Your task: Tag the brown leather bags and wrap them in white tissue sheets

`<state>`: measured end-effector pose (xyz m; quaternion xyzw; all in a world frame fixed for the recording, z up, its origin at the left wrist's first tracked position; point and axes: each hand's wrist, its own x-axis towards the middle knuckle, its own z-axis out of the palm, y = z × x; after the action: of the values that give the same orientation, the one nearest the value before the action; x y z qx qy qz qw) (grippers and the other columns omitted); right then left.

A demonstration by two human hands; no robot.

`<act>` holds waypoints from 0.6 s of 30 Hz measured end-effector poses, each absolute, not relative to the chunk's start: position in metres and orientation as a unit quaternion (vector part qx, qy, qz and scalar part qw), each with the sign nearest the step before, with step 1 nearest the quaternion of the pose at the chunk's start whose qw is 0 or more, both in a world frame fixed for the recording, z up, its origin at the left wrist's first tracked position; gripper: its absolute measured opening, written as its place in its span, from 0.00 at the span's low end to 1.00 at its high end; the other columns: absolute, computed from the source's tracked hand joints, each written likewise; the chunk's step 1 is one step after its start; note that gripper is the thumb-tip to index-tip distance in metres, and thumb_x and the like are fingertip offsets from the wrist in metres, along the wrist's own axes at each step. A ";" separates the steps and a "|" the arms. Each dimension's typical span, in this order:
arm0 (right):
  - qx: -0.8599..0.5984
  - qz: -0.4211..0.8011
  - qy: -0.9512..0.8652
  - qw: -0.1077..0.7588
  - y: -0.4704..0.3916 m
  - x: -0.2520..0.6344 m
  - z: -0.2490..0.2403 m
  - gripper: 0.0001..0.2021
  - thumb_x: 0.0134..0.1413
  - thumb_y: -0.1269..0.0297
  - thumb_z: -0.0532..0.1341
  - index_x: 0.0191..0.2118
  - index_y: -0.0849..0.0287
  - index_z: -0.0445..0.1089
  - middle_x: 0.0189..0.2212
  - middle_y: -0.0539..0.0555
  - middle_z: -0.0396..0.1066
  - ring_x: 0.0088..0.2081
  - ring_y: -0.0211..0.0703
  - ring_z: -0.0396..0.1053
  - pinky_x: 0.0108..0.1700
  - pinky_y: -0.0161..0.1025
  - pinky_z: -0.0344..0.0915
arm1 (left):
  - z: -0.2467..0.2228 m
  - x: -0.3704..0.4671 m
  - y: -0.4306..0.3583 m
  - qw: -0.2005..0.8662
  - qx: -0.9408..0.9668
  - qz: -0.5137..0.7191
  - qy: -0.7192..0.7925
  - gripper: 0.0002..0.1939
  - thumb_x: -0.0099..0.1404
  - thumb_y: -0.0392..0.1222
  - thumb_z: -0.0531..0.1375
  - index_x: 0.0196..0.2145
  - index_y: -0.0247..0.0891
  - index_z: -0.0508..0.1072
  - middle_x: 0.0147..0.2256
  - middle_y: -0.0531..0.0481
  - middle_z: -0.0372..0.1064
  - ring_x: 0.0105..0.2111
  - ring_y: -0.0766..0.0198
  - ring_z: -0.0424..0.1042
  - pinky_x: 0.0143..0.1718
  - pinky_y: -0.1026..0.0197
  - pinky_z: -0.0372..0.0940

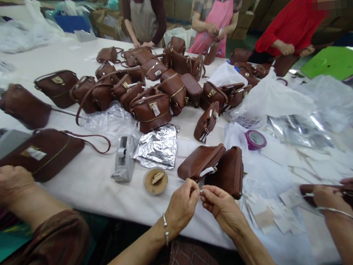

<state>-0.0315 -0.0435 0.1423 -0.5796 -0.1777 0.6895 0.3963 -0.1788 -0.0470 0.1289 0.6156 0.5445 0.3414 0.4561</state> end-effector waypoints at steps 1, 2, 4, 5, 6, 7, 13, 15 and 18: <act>-0.574 0.698 -0.165 0.394 -0.044 -0.031 0.142 0.19 0.28 0.57 0.77 0.29 0.61 0.76 0.27 0.54 0.75 0.28 0.38 0.70 0.30 0.34 0.66 | 0.129 -0.179 -0.047 0.457 0.615 0.340 0.545 0.07 0.69 0.40 0.48 0.34 0.40 0.62 0.30 0.53 0.67 0.31 0.64 0.67 0.34 0.64 0.60; -0.567 0.706 -0.160 0.394 -0.045 -0.030 0.141 0.19 0.29 0.57 0.77 0.30 0.61 0.76 0.28 0.54 0.76 0.28 0.38 0.70 0.30 0.34 0.66 | 0.129 -0.179 -0.047 0.457 0.616 0.338 0.545 0.07 0.69 0.40 0.48 0.33 0.40 0.62 0.30 0.53 0.67 0.31 0.64 0.67 0.34 0.63 0.60; -0.554 0.714 -0.163 0.395 -0.047 -0.029 0.140 0.18 0.31 0.57 0.76 0.30 0.61 0.77 0.28 0.54 0.75 0.29 0.38 0.70 0.31 0.33 0.66 | 0.129 -0.179 -0.047 0.457 0.618 0.334 0.546 0.07 0.69 0.40 0.49 0.33 0.40 0.62 0.30 0.53 0.66 0.31 0.64 0.67 0.34 0.63 0.60; -0.552 0.714 -0.167 0.396 -0.047 -0.029 0.139 0.18 0.32 0.57 0.76 0.31 0.61 0.77 0.27 0.53 0.75 0.29 0.38 0.70 0.31 0.34 0.67 | 0.129 -0.179 -0.046 0.457 0.620 0.331 0.546 0.07 0.69 0.40 0.48 0.33 0.40 0.62 0.30 0.53 0.66 0.31 0.64 0.67 0.34 0.63 0.60; -0.552 0.713 -0.171 0.397 -0.048 -0.029 0.139 0.18 0.32 0.57 0.76 0.31 0.61 0.77 0.27 0.53 0.75 0.29 0.38 0.70 0.31 0.34 0.67 | 0.129 -0.179 -0.046 0.457 0.622 0.328 0.545 0.07 0.69 0.40 0.48 0.33 0.40 0.62 0.30 0.53 0.66 0.31 0.64 0.67 0.34 0.63 0.60; -0.554 0.710 -0.174 0.398 -0.048 -0.029 0.139 0.18 0.32 0.57 0.76 0.31 0.61 0.77 0.27 0.53 0.74 0.28 0.38 0.70 0.31 0.35 0.67 | 0.129 -0.179 -0.046 0.457 0.624 0.325 0.544 0.07 0.69 0.40 0.48 0.33 0.40 0.62 0.30 0.53 0.66 0.31 0.64 0.67 0.34 0.63 0.60; -0.553 0.699 -0.180 0.416 -0.047 -0.036 0.138 0.19 0.32 0.55 0.76 0.31 0.62 0.77 0.25 0.53 0.73 0.28 0.38 0.69 0.32 0.37 0.68 | 0.129 -0.179 -0.045 0.453 0.624 0.334 0.543 0.07 0.69 0.41 0.47 0.33 0.41 0.61 0.29 0.53 0.65 0.30 0.63 0.67 0.34 0.63 0.60; -0.556 0.693 -0.185 0.420 -0.047 -0.038 0.137 0.20 0.32 0.54 0.76 0.31 0.62 0.77 0.25 0.53 0.73 0.27 0.38 0.69 0.32 0.37 0.68 | 0.128 -0.180 -0.044 0.452 0.622 0.333 0.545 0.07 0.69 0.41 0.47 0.32 0.41 0.60 0.29 0.53 0.65 0.30 0.63 0.67 0.34 0.63 0.60; -0.574 0.665 -0.221 0.425 -0.047 -0.042 0.135 0.20 0.33 0.53 0.75 0.31 0.62 0.77 0.26 0.53 0.74 0.27 0.38 0.68 0.33 0.37 0.67 | 0.128 -0.180 -0.042 0.449 0.622 0.327 0.552 0.07 0.68 0.40 0.48 0.32 0.40 0.61 0.29 0.53 0.65 0.30 0.64 0.67 0.34 0.62 0.60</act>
<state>-0.0425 -0.0469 0.1347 -0.5737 -0.2212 0.6646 0.4246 -0.1801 -0.0417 0.1282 0.6218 0.5519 0.3275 0.4489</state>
